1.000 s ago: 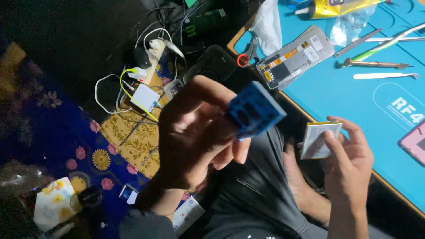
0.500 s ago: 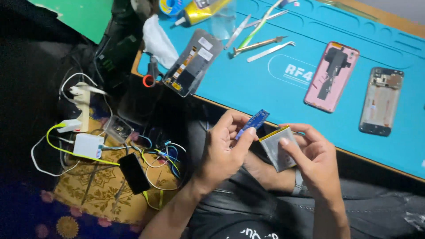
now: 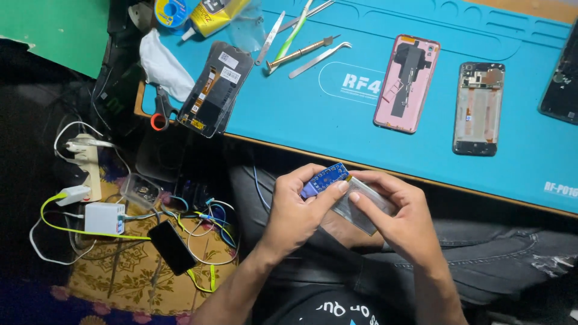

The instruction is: Disassembling a mobile phone to inspect and test internal components like the battery.

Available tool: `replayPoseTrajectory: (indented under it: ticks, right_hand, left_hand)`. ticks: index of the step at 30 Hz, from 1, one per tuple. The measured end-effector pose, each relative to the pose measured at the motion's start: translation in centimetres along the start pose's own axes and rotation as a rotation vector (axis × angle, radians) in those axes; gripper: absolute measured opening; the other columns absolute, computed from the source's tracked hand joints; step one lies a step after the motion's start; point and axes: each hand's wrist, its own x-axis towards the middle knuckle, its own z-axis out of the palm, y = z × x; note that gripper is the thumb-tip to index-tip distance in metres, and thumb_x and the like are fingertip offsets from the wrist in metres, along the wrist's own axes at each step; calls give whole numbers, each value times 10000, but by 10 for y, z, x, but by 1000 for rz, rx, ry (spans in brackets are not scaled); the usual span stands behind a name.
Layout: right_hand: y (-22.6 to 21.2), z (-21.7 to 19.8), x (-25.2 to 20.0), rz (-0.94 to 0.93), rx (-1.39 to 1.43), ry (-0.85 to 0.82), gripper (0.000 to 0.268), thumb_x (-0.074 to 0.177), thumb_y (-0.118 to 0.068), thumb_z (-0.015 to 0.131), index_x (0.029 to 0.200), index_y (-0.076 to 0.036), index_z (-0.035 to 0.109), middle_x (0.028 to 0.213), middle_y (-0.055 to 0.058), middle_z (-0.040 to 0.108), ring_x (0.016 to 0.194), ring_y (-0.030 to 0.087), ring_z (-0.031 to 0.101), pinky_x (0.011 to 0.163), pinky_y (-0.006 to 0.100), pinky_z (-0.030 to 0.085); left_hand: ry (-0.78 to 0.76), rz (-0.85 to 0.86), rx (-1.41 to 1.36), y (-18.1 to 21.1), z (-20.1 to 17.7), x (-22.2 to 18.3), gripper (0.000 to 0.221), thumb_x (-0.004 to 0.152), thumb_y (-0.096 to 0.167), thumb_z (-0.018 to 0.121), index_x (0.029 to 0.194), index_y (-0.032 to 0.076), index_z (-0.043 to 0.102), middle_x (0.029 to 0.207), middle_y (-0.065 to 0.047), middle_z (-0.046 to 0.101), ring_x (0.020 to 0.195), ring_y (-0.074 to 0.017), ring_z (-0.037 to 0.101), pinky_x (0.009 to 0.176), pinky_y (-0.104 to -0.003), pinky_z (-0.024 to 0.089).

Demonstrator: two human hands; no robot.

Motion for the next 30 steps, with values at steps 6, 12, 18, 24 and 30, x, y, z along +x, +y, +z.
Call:
replayPoseTrajectory:
  ticks: [6, 12, 18, 24, 30]
  right_hand:
    - [-20, -5, 0, -55, -71, -19, 337, 893, -53, 813, 1228, -54, 845, 1040, 180, 877, 1022, 242, 796, 886, 442, 612]
    - [-17, -7, 41, -197, -113, 62, 273, 937, -99, 806, 1206, -136, 838, 848, 71, 815, 908, 86, 647, 897, 338, 581]
    - [-12, 5, 96, -305, 74, 183, 138, 1019, -122, 792, 1155, -127, 814, 794, 11, 779, 819, 13, 602, 850, 238, 569]
    - [-2, 18, 107, -337, 130, 205, 211, 1019, -53, 756, 1220, -97, 801, 743, 19, 761, 729, 24, 621, 757, 214, 566]
    - [-2, 20, 101, -327, 73, 211, 171, 1024, -75, 756, 1183, -109, 806, 739, 14, 757, 717, 5, 566, 708, 201, 540]
  left_hand:
    - [-21, 93, 154, 14, 0, 8, 120, 867, 99, 876, 918, 10, 814, 635, -148, 726, 619, -138, 670, 541, -302, 555]
    - [-49, 193, 196, 3, 3, 56, 195, 888, 195, 850, 1037, 87, 785, 673, -50, 692, 563, -61, 574, 516, -216, 493]
    - [-105, 290, 101, -8, -4, 116, 171, 1061, 69, 573, 1098, -10, 720, 719, -129, 731, 466, -96, 574, 459, -234, 490]
    - [-114, 261, 111, -5, -10, 120, 160, 996, 31, 645, 1064, -1, 786, 708, -113, 722, 398, -107, 604, 375, -251, 504]
    - [-94, 302, 93, -15, -15, 114, 163, 967, 21, 695, 1078, 31, 814, 758, -105, 742, 469, -88, 641, 436, -250, 530]
